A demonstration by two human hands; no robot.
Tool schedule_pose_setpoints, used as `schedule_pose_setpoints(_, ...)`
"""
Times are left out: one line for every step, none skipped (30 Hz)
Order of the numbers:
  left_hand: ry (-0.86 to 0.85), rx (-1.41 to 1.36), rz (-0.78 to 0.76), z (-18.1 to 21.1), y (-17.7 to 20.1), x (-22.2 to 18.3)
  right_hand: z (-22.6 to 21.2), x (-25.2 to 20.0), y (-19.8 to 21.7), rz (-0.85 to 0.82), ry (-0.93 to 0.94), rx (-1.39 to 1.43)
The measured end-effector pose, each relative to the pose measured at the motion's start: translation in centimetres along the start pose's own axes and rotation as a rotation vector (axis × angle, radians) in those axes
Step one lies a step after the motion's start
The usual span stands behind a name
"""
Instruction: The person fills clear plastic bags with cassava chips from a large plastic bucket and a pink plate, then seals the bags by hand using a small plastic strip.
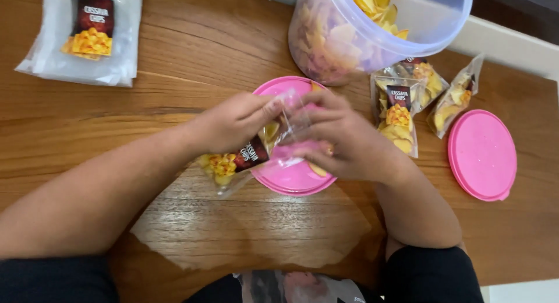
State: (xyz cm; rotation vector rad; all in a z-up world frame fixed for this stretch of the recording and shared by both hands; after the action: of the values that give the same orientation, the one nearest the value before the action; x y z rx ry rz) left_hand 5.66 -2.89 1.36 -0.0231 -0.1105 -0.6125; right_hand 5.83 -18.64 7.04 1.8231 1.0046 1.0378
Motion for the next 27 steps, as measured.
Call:
schedule_pose_setpoints(0.003,0.004,0.005,0.1,0.3,0.1,0.9,-0.5,-0.2,0.002,0.006,0.003)
schedule_pose_setpoints(-0.037,-0.045,0.03,0.3,0.5,0.3,1.9,-1.0,-0.4,0.048,-0.038,0.006)
schedule_pose_setpoints(-0.076,-0.095,0.056,0.4,0.8,0.4,2.9,-1.5,-0.6,0.093,-0.083,0.01)
schedule_pose_setpoints(-0.074,-0.097,0.059,0.3,1.1,0.4,2.8,-1.2,-0.3,0.091,-0.082,0.013)
schedule_pose_setpoints(-0.018,-0.152,0.061,0.2,1.3,0.4,2.6,-1.0,0.1,0.113,-0.099,0.033)
schedule_pose_setpoints(0.039,-0.209,0.063,0.0,1.6,0.4,2.5,-0.8,0.4,0.133,-0.116,0.053)
schedule_pose_setpoints(0.04,-0.212,0.067,-1.4,1.6,0.3,2.3,-0.7,0.5,0.129,-0.115,0.056)
schedule_pose_setpoints(0.098,-0.295,0.066,-2.8,1.6,0.3,2.2,-0.7,0.6,0.128,-0.137,0.076)
schedule_pose_setpoints(0.156,-0.377,0.065,-4.2,1.6,0.2,2.0,-0.6,0.7,0.127,-0.159,0.096)
schedule_pose_setpoints(0.157,-0.377,0.069,-3.6,1.6,0.0,2.0,-0.7,0.7,0.125,-0.157,0.098)
schedule_pose_setpoints(0.19,-0.387,0.102,-3.0,1.6,-0.2,2.2,-0.9,0.8,0.138,-0.221,0.174)
schedule_pose_setpoints(0.221,-0.396,0.134,-2.4,1.6,-0.4,2.3,-1.0,0.9,0.151,-0.285,0.248)
schedule_pose_setpoints(0.219,-0.395,0.137,-1.7,1.6,-0.5,2.3,-1.2,1.1,0.15,-0.282,0.247)
schedule_pose_setpoints(0.254,-0.337,0.106,-1.2,1.5,-0.6,2.3,-1.4,1.5,0.19,-0.309,0.219)
schedule_pose_setpoints(0.288,-0.279,0.075,-0.6,1.3,-0.8,2.4,-1.7,1.9,0.229,-0.336,0.191)
schedule_pose_setpoints(0.286,-0.278,0.075,-0.7,1.3,-0.6,2.1,-1.5,2.0,0.23,-0.334,0.189)
schedule_pose_setpoints(0.219,-0.243,-0.001,-0.6,1.2,-0.3,1.7,-1.3,2.2,0.223,-0.307,0.141)
schedule_pose_setpoints(0.153,-0.208,-0.076,-0.6,1.1,-0.1,1.4,-1.2,2.3,0.217,-0.28,0.095)
schedule_pose_setpoints(0.152,-0.206,-0.075,-0.3,1.1,-0.1,1.4,-1.0,2.3,0.218,-0.278,0.094)
schedule_pose_setpoints(0.132,-0.168,-0.071,-0.1,0.9,-0.2,1.2,-1.0,2.3,0.203,-0.232,0.032)
schedule_pose_setpoints(0.113,-0.129,-0.066,0.1,0.8,-0.3,1.0,-1.0,2.3,0.188,-0.186,-0.03)
schedule_pose_setpoints(0.113,-0.131,-0.066,0.5,0.6,-0.3,0.7,-0.8,2.2,0.187,-0.187,-0.03)
schedule_pose_setpoints(0.114,-0.119,-0.059,0.9,0.4,-0.4,0.2,-0.6,2.2,0.184,-0.132,-0.056)
schedule_pose_setpoints(0.117,-0.109,-0.051,1.3,0.2,-0.5,-0.2,-0.4,2.1,0.18,-0.078,-0.079)
schedule_pose_setpoints(0.119,-0.113,-0.05,1.0,0.0,-0.5,0.0,-0.4,1.8,0.177,-0.079,-0.076)
schedule_pose_setpoints(0.126,-0.12,-0.048,0.8,-0.2,-0.5,0.1,-0.4,1.6,0.198,-0.057,-0.131)
schedule_pose_setpoints(0.133,-0.127,-0.045,0.6,-0.4,-0.5,0.2,-0.4,1.4,0.219,-0.035,-0.186)
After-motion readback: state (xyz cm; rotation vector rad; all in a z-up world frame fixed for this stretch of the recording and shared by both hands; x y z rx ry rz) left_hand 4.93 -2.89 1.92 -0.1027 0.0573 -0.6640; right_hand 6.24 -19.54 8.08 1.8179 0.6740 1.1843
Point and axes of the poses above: each hand's wrist, its own x-axis towards the middle knuckle, its own y-axis out of the back of the hand, z = x × y, the point moved 2 cm from there along x, towards the middle knuckle, and after that the axes turned 13 degrees about -x, right-handed, at the moved point
